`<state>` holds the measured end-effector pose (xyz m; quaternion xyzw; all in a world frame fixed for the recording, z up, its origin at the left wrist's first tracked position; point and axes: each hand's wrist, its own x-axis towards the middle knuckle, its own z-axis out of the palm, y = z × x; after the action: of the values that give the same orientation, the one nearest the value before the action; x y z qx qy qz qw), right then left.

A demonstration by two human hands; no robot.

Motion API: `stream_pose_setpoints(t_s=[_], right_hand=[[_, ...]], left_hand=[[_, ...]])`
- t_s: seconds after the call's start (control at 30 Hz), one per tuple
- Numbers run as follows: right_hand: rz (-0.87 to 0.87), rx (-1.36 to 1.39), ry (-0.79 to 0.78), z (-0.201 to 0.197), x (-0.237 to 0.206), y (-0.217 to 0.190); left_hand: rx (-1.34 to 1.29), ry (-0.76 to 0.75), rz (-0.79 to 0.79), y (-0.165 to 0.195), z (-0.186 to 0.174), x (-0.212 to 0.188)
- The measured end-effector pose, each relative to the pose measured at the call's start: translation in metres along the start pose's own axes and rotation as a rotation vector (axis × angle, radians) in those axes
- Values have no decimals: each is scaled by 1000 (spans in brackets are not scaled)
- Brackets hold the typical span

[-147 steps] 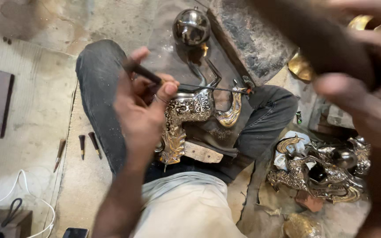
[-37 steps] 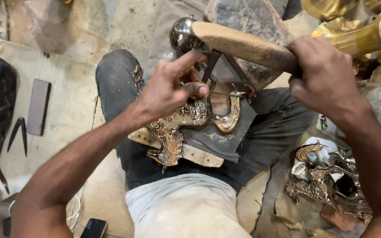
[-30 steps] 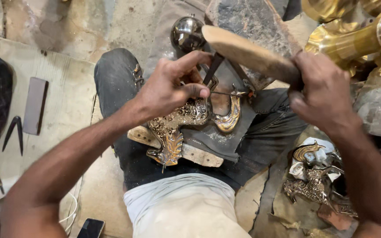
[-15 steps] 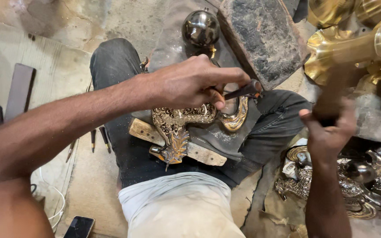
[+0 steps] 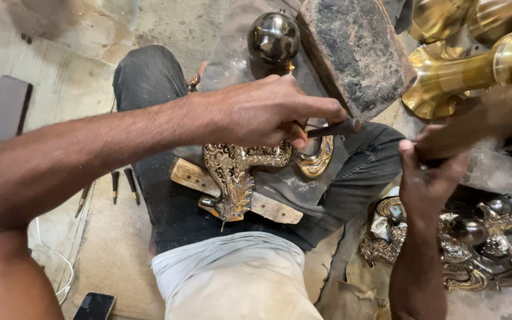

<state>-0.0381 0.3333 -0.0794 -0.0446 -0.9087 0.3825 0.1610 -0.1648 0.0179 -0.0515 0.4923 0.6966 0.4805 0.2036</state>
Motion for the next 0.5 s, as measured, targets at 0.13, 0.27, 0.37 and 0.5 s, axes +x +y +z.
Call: stream_pose_setpoints(t_s=[0.13, 0.27, 0.37, 0.5], right_hand=[[-396, -563, -22, 3, -6, 3], [-22, 91, 14, 5, -11, -1], [-225, -228, 39, 4, -13, -6], [-161, -127, 27, 0, -17, -9]], left_hand=[[-34, 4, 34, 3, -1, 3], [-18, -23, 9, 6, -2, 4], [-7, -33, 16, 7, -3, 6], [-5, -51, 35, 8, -4, 8]])
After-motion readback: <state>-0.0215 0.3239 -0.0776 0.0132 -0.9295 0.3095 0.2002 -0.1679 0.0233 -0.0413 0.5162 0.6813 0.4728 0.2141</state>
